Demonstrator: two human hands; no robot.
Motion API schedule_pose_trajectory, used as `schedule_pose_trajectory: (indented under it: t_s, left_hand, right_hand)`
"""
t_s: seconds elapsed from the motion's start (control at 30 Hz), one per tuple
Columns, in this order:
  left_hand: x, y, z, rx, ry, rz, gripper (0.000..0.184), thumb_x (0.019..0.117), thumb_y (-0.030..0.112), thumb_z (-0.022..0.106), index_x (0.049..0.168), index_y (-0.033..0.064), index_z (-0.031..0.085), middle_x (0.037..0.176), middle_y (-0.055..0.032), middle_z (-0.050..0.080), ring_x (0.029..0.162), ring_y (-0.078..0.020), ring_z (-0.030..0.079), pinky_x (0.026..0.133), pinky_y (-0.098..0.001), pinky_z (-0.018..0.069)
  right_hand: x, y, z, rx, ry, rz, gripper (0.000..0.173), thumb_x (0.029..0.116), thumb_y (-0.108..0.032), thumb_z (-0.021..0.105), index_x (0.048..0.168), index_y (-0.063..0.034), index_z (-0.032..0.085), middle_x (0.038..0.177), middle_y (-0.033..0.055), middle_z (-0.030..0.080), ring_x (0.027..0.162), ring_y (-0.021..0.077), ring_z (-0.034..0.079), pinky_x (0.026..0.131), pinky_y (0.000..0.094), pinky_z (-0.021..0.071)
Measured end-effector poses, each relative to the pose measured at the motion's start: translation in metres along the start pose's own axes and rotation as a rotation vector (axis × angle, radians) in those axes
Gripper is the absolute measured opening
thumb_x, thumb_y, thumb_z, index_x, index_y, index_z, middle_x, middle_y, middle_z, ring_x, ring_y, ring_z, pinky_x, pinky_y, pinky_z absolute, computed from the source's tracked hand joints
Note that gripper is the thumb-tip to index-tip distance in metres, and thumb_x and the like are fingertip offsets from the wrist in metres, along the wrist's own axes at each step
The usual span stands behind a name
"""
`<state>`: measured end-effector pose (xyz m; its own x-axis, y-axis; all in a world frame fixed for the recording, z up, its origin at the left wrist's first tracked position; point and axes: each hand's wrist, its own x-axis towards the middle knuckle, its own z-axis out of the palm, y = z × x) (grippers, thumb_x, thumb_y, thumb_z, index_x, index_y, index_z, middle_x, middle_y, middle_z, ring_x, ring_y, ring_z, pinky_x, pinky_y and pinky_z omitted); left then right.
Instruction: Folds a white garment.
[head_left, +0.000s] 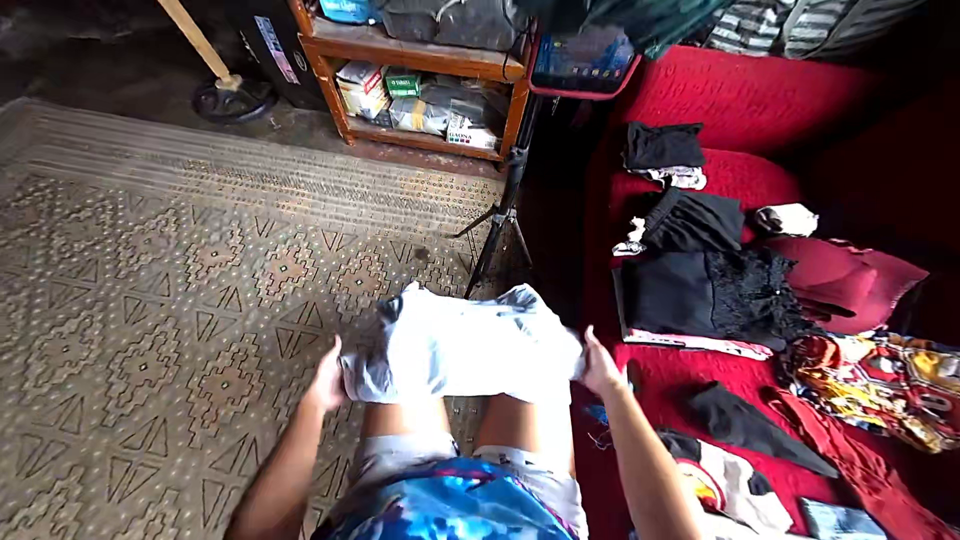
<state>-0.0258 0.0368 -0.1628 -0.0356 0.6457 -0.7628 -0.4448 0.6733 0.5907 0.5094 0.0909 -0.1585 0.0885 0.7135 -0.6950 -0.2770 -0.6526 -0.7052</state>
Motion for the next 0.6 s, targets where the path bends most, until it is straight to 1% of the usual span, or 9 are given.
schedule_pose_trajectory:
  t_s: [0.03, 0.1, 0.2, 0.27, 0.33, 0.4, 0.5, 0.57, 0.6]
  left_hand:
    - [-0.004, -0.014, -0.003, -0.026, 0.053, -0.022, 0.09, 0.0962, 0.079, 0.015, 0.131, 0.0106, 0.06, 0.115, -0.0135, 0.071, 0.101, -0.0276, 0.069, 0.082, -0.0523, 0.0577]
    - [-0.015, -0.041, -0.01, -0.096, 0.103, -0.001, 0.083, 0.1004, 0.073, 0.016, 0.127, 0.0083, 0.061, 0.102, -0.0115, 0.073, 0.085, -0.023, 0.071, 0.071, -0.043, 0.0594]
    - [-0.027, -0.049, -0.009, -0.136, 0.045, 0.014, 0.072, 0.1059, 0.061, 0.015, 0.121, 0.007, 0.06, 0.099, -0.0082, 0.074, 0.085, -0.0184, 0.072, 0.074, -0.0371, 0.0603]
    - [-0.022, -0.035, 0.0, 0.004, 0.036, 0.079, 0.059, 0.1097, 0.05, 0.023, 0.133, 0.0062, 0.055, 0.116, -0.0083, 0.07, 0.102, -0.0171, 0.069, 0.088, -0.0376, 0.0574]
    - [-0.012, -0.006, 0.016, 0.102, 0.128, 0.203, 0.045, 0.1096, 0.033, 0.044, 0.14, 0.0018, 0.052, 0.127, -0.013, 0.065, 0.112, -0.0197, 0.064, 0.098, -0.0397, 0.0529]
    - [-0.013, 0.04, 0.04, 0.135, 0.236, 0.422, 0.037, 0.1057, 0.021, 0.055, 0.134, -0.0026, 0.054, 0.116, -0.0141, 0.068, 0.101, -0.0188, 0.067, 0.09, -0.0384, 0.0566]
    - [-0.036, 0.116, 0.073, 0.125, 0.276, 0.7, 0.022, 0.1044, 0.014, 0.056, 0.121, -0.0001, 0.06, 0.099, -0.0054, 0.068, 0.086, -0.011, 0.066, 0.081, -0.0332, 0.0576]
    - [-0.051, 0.154, 0.084, 0.125, 0.214, 0.848, 0.016, 0.1049, 0.017, 0.055, 0.115, 0.0069, 0.062, 0.095, 0.0023, 0.069, 0.084, -0.0066, 0.067, 0.081, -0.0309, 0.0583]
    - [-0.057, 0.17, 0.089, 0.115, 0.191, 0.912, 0.013, 0.1051, 0.017, 0.055, 0.113, 0.0091, 0.062, 0.094, 0.0048, 0.069, 0.083, -0.0055, 0.068, 0.08, -0.0304, 0.0592]
  right_hand:
    - [-0.002, 0.012, 0.002, 0.015, -0.016, 0.055, 0.077, 0.1051, -0.066, 0.015, 0.133, -0.0082, 0.057, 0.111, 0.011, 0.071, 0.099, 0.0223, 0.069, 0.085, 0.0474, 0.0572]
    - [-0.016, 0.034, -0.004, 0.069, -0.053, 0.098, 0.077, 0.1065, -0.062, 0.013, 0.124, -0.0062, 0.062, 0.1, 0.0096, 0.074, 0.09, 0.0193, 0.071, 0.08, 0.0423, 0.0591]
    - [-0.03, 0.047, -0.016, 0.14, -0.077, 0.011, 0.059, 0.1116, -0.046, 0.017, 0.129, -0.0087, 0.058, 0.102, 0.0051, 0.073, 0.091, 0.0133, 0.071, 0.081, 0.0341, 0.0589]
    - [-0.028, 0.04, -0.019, 0.145, -0.049, -0.136, 0.037, 0.1116, -0.022, 0.031, 0.123, -0.0041, 0.062, 0.097, 0.0048, 0.074, 0.085, 0.0127, 0.072, 0.077, 0.0319, 0.0619]
    - [-0.022, 0.016, -0.022, 0.028, -0.007, -0.298, 0.024, 0.1059, -0.006, 0.044, 0.115, 0.0008, 0.065, 0.092, 0.005, 0.074, 0.079, 0.0125, 0.071, 0.072, 0.0317, 0.0611]
    - [-0.023, -0.026, -0.021, -0.051, 0.07, -0.491, 0.015, 0.1027, -0.003, 0.049, 0.107, -0.0014, 0.063, 0.084, 0.0009, 0.072, 0.072, 0.0097, 0.069, 0.066, 0.0296, 0.0605]
    - [-0.039, -0.1, -0.021, -0.218, 0.212, -0.794, 0.012, 0.1012, -0.005, 0.053, 0.108, 0.0, 0.061, 0.084, -0.004, 0.066, 0.075, 0.0027, 0.065, 0.073, 0.0255, 0.0589]
    - [-0.049, -0.139, -0.022, -0.394, 0.353, -0.958, 0.019, 0.1028, -0.012, 0.055, 0.111, 0.0044, 0.06, 0.088, -0.0003, 0.062, 0.079, -0.0001, 0.062, 0.078, 0.0231, 0.0553]
    - [-0.056, -0.155, -0.022, -0.482, 0.436, -1.01, 0.026, 0.1046, -0.017, 0.053, 0.114, 0.006, 0.06, 0.093, 0.005, 0.063, 0.084, 0.0023, 0.062, 0.082, 0.0247, 0.0534]
